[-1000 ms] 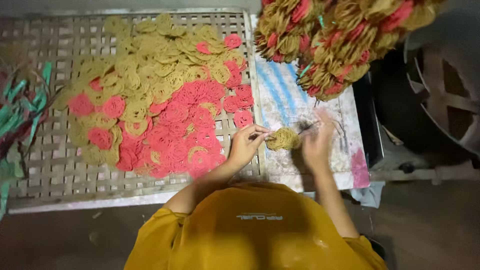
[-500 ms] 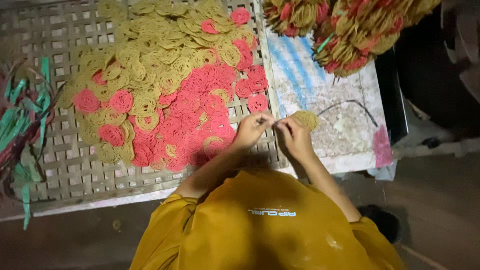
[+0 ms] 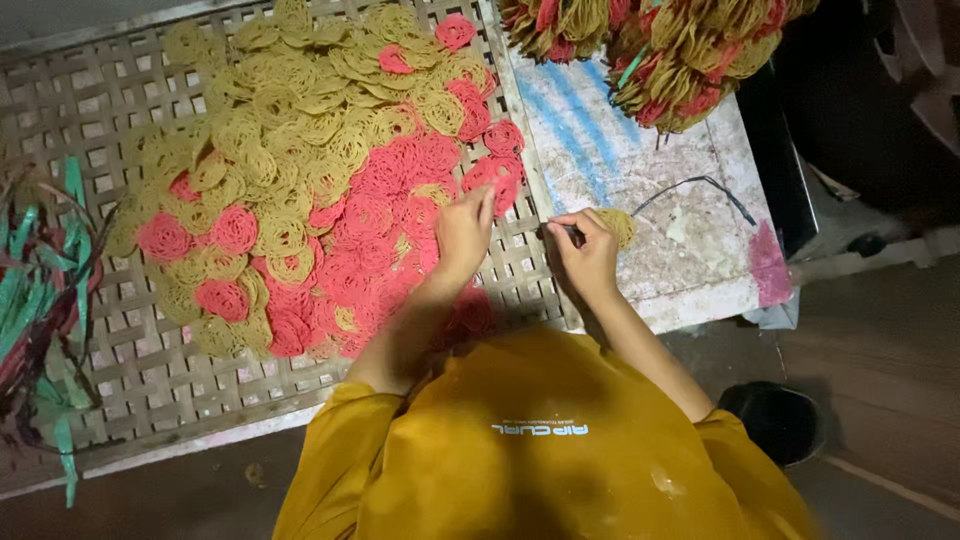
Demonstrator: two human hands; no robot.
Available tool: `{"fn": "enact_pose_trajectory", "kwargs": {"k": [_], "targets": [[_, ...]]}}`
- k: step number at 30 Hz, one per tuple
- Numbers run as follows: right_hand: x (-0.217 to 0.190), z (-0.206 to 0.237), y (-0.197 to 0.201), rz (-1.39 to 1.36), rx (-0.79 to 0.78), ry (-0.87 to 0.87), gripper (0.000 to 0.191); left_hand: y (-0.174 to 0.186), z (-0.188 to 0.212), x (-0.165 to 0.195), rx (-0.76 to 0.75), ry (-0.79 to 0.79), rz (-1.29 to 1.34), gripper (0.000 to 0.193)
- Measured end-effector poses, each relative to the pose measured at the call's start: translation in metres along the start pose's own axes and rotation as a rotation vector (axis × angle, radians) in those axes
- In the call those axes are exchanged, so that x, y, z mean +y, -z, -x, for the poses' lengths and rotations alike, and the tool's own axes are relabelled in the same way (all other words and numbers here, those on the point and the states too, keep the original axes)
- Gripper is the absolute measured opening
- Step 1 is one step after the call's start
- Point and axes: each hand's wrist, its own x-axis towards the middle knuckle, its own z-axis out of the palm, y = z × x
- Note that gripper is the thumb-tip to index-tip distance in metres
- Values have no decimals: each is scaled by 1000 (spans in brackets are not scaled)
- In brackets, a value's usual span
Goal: The person picks up small coiled decorative items in yellow and pink from a plastic crate and threads them onto a dark wire held in the other hand. The person alternates between colors and continues adding coils to the wire throughout the clip.
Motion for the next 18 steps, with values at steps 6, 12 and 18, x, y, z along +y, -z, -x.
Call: {"fn": "enact_pose_trajectory", "kwargs": {"k": [6, 12, 18], "targets": [[7, 1, 2, -44, -11, 68, 7, -33, 25, 8, -156, 481, 828, 38], [18, 0, 9, -20, -13, 135, 7, -54, 42, 16, -123, 461, 732, 36], [25, -7, 23, 143, -42, 355, 7, -57, 46, 23, -124, 251, 347, 31]]}}
